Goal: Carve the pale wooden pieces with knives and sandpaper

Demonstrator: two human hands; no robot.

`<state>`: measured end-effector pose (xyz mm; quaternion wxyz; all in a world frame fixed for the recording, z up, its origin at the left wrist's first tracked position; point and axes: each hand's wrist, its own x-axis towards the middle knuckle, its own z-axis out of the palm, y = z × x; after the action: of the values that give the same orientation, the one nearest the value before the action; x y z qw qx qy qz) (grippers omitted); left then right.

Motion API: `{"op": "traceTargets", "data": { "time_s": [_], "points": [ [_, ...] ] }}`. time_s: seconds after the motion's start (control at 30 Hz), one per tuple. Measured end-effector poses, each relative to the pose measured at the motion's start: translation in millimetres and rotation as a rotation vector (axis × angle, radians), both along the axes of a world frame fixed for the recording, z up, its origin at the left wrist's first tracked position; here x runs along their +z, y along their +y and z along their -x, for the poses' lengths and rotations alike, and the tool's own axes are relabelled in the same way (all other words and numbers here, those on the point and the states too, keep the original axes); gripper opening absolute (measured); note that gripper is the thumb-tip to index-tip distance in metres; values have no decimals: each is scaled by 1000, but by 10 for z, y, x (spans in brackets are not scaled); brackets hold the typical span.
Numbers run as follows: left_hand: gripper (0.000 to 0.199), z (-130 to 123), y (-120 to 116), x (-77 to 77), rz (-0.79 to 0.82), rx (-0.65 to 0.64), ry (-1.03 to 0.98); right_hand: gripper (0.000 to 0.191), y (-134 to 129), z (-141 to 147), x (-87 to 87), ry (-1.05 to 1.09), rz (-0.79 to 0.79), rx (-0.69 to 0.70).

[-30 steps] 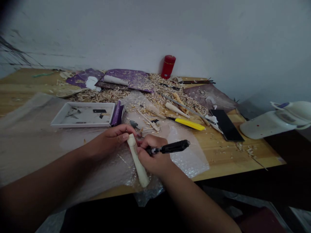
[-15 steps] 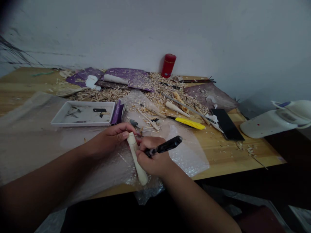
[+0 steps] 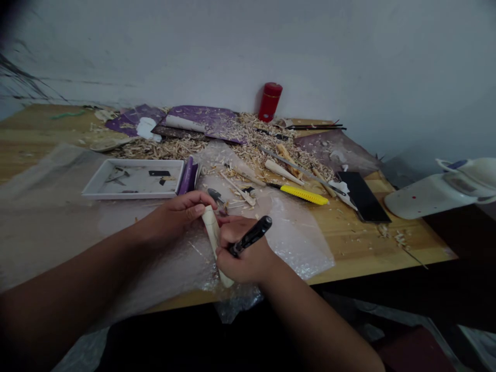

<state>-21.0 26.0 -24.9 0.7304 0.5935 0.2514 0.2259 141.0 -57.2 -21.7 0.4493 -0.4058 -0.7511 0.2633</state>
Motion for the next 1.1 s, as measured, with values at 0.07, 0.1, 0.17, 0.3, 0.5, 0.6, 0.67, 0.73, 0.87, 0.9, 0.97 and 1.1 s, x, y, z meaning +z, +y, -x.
{"op": "traceTargets", "data": {
  "time_s": [0.07,0.1,0.17,0.3,0.5,0.6,0.67,0.73,0.87,0.9,0.97,1.1],
  "points": [
    [17,1,5,3,-8,3,12,20,1,3,7,-12,-6,19],
    [17,1,6,6,-12,3,18,20,1,2,7,-18,-9,23],
    [17,1,9,9,-20,0,25,20,4,-2,1,-28,-8,28],
    [18,6,16,-6,-14,-15,15,20,10,-12,-6,-48,-6,50],
    [18,10,15,8,2,-18,12,20,-27,-22,-2,-35,20,27],
    [17,8,0,34,5,-3,2,10,-49,-21,-12,101,73,-190],
    [16,6,-8,45,-7,0,1,6,-44,-14,-18,173,97,-335],
    [17,6,-11,46,-11,1,-3,6,-26,-2,-23,202,129,-395],
    [18,5,-7,46,-18,2,1,8,6,22,-39,217,231,-382],
    [18,5,-5,49,-26,3,6,8,7,26,-44,213,237,-378],
    [17,5,-3,58,-40,3,10,8,2,31,-54,190,227,-380],
    [16,3,-3,83,-61,0,36,7,-7,34,-56,148,212,-392]
  ]
}}
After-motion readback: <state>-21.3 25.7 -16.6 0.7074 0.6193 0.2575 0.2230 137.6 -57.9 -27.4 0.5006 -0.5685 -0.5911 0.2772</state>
